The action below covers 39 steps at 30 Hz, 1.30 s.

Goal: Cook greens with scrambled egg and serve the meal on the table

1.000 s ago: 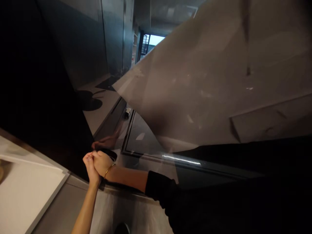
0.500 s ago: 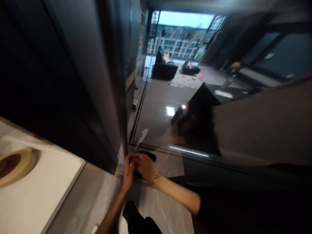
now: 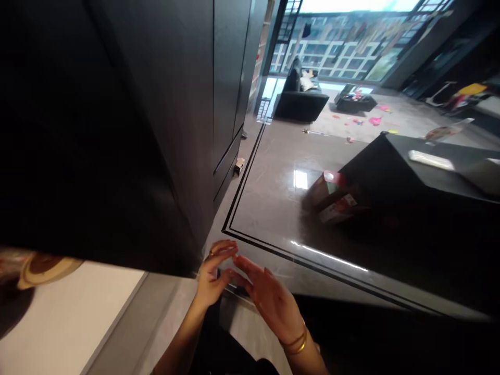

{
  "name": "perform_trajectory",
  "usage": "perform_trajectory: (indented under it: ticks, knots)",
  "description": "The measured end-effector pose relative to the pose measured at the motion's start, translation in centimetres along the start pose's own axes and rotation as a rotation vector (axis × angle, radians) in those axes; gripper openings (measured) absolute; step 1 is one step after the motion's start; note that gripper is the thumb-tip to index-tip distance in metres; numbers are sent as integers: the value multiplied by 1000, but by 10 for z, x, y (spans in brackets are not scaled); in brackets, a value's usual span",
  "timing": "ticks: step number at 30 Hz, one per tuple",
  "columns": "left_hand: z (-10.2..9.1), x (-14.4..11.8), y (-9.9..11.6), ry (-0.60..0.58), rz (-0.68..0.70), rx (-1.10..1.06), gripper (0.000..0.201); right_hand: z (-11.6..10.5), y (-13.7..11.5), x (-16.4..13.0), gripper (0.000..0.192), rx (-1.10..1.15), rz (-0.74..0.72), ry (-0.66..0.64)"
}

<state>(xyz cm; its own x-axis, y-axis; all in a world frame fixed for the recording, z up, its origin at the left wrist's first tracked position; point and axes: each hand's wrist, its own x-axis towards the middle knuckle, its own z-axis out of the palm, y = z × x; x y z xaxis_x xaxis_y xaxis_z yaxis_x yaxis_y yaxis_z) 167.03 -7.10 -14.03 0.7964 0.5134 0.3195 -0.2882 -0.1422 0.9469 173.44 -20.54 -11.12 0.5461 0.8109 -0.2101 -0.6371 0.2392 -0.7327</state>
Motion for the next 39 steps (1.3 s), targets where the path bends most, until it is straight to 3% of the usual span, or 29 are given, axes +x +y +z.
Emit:
perform_trajectory:
  ticks: [2,4,7,11,14,18,20,22,24,25,27,29,30,31,33,35,38,39]
  knots:
    - [12,41,-12,-95,115,143,36,-18,-17,23,41,-3,-24,43]
    - [31,84,-27,-181,204,233,24,-39,-36,44,40,11,-67,107]
    - [70,150,-52,-301,254,206,7,-76,-69,66,43,67,-120,203]
    - [137,228,-82,-356,165,81,6,-134,-119,81,46,144,-186,354]
    - [206,271,-107,-458,49,21,16,-189,-158,87,44,155,-244,463]
    - [329,309,-159,-679,-223,-62,16,-286,-210,82,39,156,-401,659]
    - [402,324,-186,-894,-540,-205,23,-340,-238,70,34,86,-475,865]
    - [477,334,-204,-1110,-872,-384,40,-390,-267,51,32,-104,-508,1122]
    - [550,338,-209,-1245,-1062,-506,59,-434,-295,31,35,-439,-535,1337]
    - [585,338,-207,-1281,-1118,-572,68,-456,-310,20,37,-639,-541,1370]
    - [648,335,-200,-1319,-1266,-750,76,-503,-343,-2,39,-991,-474,1294]
    - [705,332,-194,-1295,-1442,-936,76,-560,-379,-28,37,-1153,-272,1224]
    - [733,331,-194,-1287,-1512,-988,75,-591,-397,-43,37,-1158,-143,1308]
    - [762,332,-197,-1292,-1557,-1005,74,-622,-415,-59,38,-1109,-17,1486]
    - [822,335,-208,-1322,-1617,-1007,73,-680,-446,-84,50,-1053,57,1661]
    - [888,337,-223,-1370,-1666,-996,75,-729,-472,-98,54,-1129,-26,1689]
    - [992,334,-234,-1479,-1738,-944,77,-794,-513,-112,52,-1324,-192,1449]
    - [1025,332,-234,-1548,-1764,-911,77,-816,-529,-121,47,-1293,-165,1456]
